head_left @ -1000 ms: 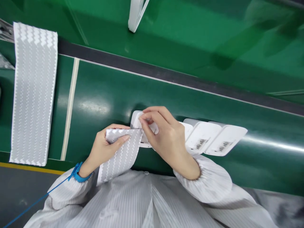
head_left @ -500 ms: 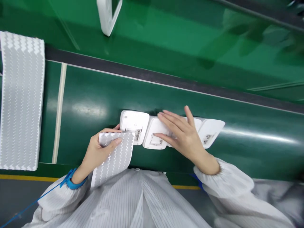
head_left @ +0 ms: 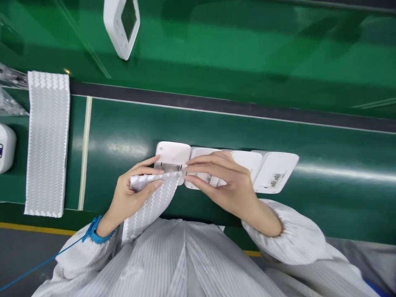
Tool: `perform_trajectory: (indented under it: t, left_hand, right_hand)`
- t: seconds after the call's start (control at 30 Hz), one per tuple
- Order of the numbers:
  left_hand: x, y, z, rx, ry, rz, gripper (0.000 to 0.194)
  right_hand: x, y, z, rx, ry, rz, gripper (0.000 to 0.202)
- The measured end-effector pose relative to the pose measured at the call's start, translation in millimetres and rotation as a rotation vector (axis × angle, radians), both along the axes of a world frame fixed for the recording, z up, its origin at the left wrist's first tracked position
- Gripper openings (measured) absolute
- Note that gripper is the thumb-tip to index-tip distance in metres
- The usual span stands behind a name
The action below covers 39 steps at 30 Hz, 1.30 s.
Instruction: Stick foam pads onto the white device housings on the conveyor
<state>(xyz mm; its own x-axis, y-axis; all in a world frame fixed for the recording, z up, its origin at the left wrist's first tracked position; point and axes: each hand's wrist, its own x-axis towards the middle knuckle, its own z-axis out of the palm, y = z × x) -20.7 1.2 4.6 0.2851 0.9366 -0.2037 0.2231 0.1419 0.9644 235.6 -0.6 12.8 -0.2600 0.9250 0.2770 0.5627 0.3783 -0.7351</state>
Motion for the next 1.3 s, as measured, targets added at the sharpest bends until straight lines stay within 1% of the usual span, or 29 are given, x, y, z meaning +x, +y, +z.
perform_trajectory:
  t: [0.1,0.23,0.3,0.4,0.47,0.53,0.6,0.77,0.9,1.1,1.3]
  left_hand:
    - [3.4,3.6,3.4,0.024,0.007,-0.024,0.019]
    - [7.7,8.3,1.9,-0.013,0.023,-0.052,0.018]
    - [10.2,10.9,-0.2,-0.028,0.010,-0.071,0.017]
    - [16.3,16.2,-4.7,-0.079,-0.014,-0.071,0.015]
    - [21.5,20.2,-7.8,-0.139,-0.011,-0.053,0.014]
    - [26.3,23.4,-10.1,-0.195,0.015,-0.046,0.015]
    - [30.0,25.3,-11.1,-0.219,0.043,-0.053,0.017]
    - [34.5,24.7,-10.4,-0.196,0.082,-0.050,0.019]
    - [35.4,22.9,-11.0,-0.203,0.089,-0.052,0.018]
    - [34.2,20.7,-12.5,-0.208,0.091,-0.062,0.017]
    - [32.9,19.5,-13.2,-0.193,0.086,-0.049,0.017]
  right_hand:
    - [-15.7,-1.0,1.0,-0.139,0.166,0.004,0.013]
    - [-17.3,-2.0,-3.6,-0.254,0.278,-0.028,0.010]
    - [-14.5,-2.6,-4.9,-0.268,0.274,-0.031,0.009]
    - [-10.2,-1.5,-6.5,-0.205,0.229,-0.035,0.009]
    - [-7.6,1.5,-8.6,-0.186,0.200,-0.132,0.007]
    - [-5.6,5.9,-11.7,-0.226,0.176,-0.267,0.005]
    - [-4.8,9.8,-15.4,-0.268,0.140,-0.338,0.005]
    - [-9.1,10.9,-21.2,-0.242,0.022,-0.314,0.013]
    - [-13.1,8.9,-22.6,-0.185,-0.033,-0.305,0.012]
    - [-14.3,9.6,-23.6,-0.161,-0.022,-0.308,0.009]
    - [-14.5,11.2,-22.8,-0.092,-0.158,-0.264,0.012]
